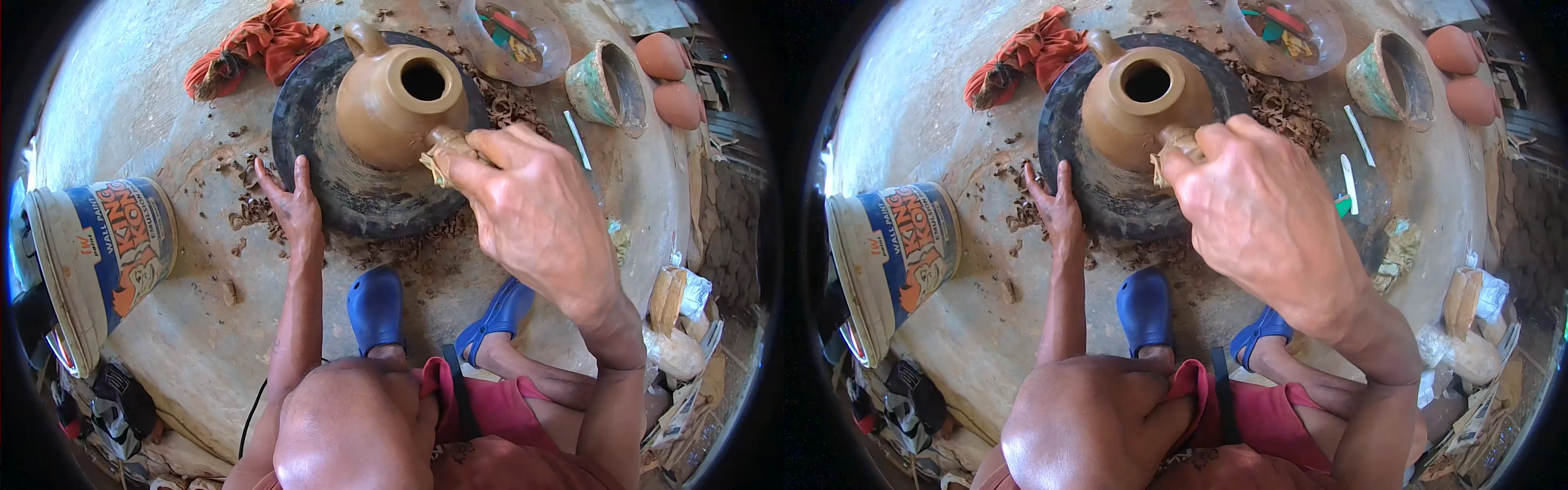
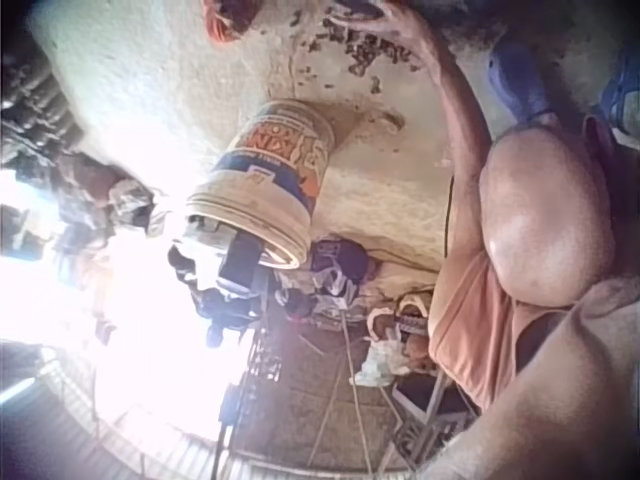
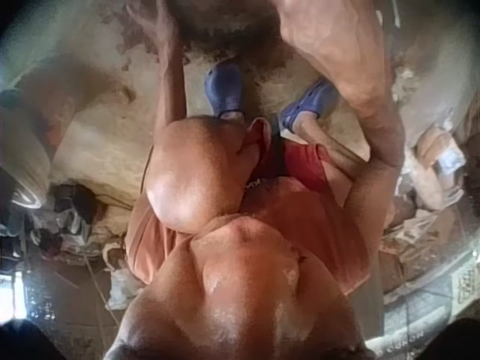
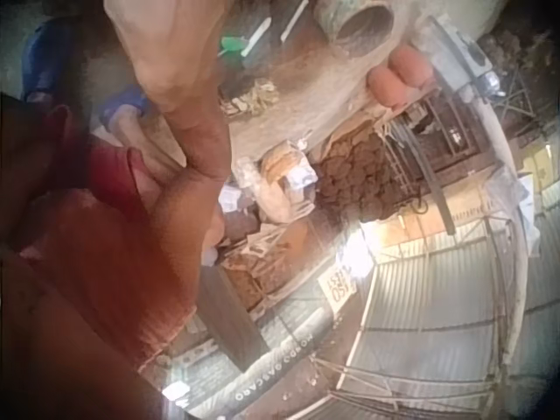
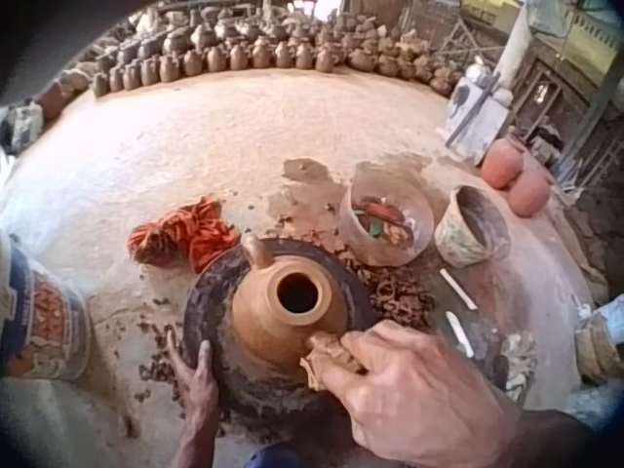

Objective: The person smooths the surface of a clay pot by hand and using a tool, then carries it across a room filled with other pots.

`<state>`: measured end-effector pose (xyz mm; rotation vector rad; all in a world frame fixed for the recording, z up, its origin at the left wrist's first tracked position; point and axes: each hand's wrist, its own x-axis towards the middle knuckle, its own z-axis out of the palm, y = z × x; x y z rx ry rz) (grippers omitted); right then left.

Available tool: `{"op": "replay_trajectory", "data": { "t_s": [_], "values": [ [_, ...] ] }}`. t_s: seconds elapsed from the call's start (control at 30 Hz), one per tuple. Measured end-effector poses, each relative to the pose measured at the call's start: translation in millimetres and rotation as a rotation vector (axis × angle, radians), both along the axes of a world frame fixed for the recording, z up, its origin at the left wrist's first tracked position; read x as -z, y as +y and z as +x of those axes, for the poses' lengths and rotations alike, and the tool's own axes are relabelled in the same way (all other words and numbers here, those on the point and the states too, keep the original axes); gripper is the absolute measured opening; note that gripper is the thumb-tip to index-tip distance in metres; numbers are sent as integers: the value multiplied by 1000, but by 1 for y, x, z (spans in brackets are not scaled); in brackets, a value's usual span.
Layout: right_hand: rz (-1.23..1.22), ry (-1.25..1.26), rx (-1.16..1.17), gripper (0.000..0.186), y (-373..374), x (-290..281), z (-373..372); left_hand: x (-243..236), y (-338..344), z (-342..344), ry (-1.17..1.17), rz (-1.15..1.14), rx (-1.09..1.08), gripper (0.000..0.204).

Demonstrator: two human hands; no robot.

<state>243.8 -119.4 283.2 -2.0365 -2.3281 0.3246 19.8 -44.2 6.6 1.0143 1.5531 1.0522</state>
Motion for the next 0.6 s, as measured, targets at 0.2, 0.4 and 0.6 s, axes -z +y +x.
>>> {"op": "replay_trajectory", "data": {
  "t_s": [0.2,0.4,0.6],
  "values": [
    [127,-8,60,36,-41,15,-2,-9,-19,2,-3,-20,2,89],
    [170,130,187,36,-67,103,23,-30,-40,6,-162,-116,-4,96],
    [132,517,540,28,-77,121,35,-27,-63,-7,-54,-378,106,105]
  ]
}}
